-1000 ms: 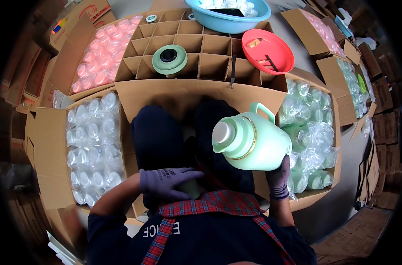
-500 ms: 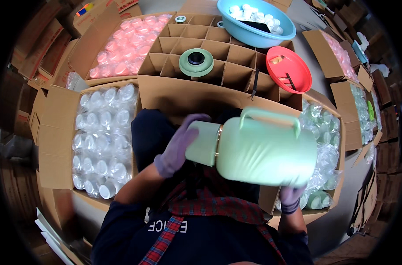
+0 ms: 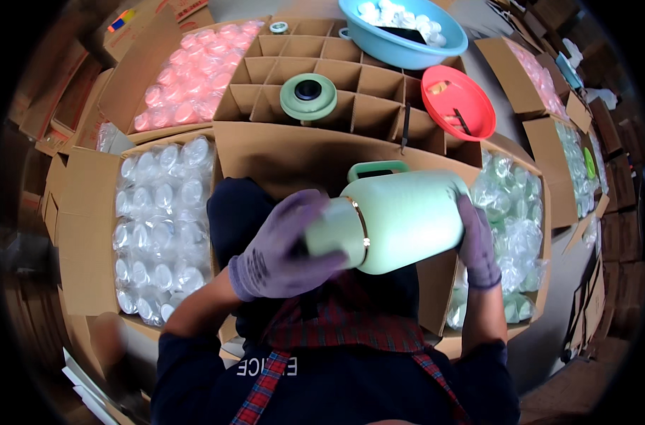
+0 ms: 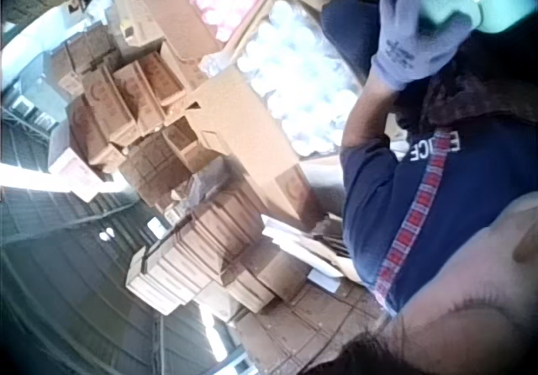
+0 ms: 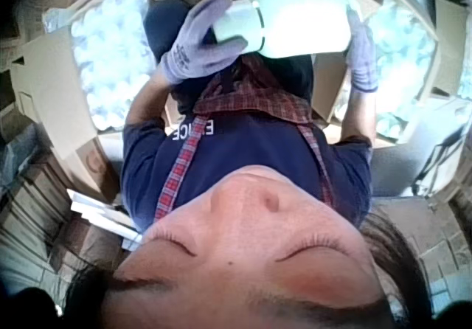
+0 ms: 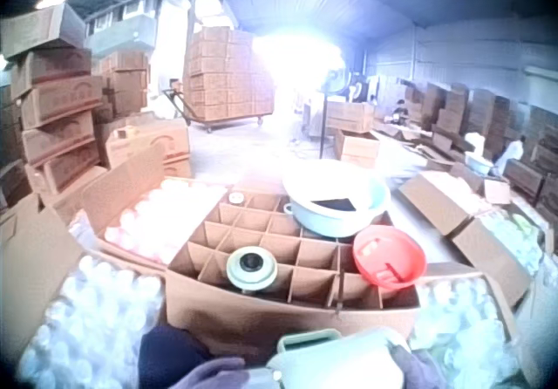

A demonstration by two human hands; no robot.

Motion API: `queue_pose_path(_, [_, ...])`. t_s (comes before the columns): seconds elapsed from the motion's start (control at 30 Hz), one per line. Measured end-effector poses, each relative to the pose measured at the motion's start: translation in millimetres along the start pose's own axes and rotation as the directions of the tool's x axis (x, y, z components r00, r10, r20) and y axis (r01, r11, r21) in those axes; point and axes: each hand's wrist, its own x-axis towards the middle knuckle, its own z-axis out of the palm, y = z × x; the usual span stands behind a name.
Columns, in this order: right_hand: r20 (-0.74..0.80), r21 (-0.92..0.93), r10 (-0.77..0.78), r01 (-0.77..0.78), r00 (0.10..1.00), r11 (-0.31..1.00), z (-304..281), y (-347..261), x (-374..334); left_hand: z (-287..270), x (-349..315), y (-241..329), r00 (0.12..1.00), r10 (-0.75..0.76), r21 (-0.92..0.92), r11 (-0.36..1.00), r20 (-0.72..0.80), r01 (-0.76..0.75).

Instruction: The person assembles thermos flasks by inserting stainless steel inner liners into colored plastic outer shells. They then screw on the lids, place the assembled units into plastic bags, and set them aside in a box.

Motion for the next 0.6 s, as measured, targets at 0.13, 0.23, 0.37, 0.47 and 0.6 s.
queue_pose_path(0.13, [0.174,-0.117,0.075,-0.055,0.982,0.992,-12,-21,34,16,-18,7,0.960,0.277,0.251,0.928,0.031,-0.276])
queue_pose_path(0.23, [0.220,-0.157,0.129,-0.095,0.967,0.983,-14,-30,54,4,-23,15,0.911,0.259,0.174,0.929,0.321,-0.326])
queue_pose_path(0.37, [0.287,-0.080,0.020,0.003,0.958,0.997,-13,-51,54,-22,-16,31,0.908,-0.404,-0.250,0.873,0.107,0.418])
queue_pose_path(0.47, [0.201,0.000,0.048,-0.049,0.978,0.999,-7,-45,50,5,-62,29,0.537,-0.753,-0.769,0.066,0.380,0.635])
queue_pose_path(0.6, [0.252,-0.098,0.072,-0.048,0.965,0.994,-10,-77,55,21,-52,46,0.670,-0.710,-0.369,0.575,0.218,0.730])
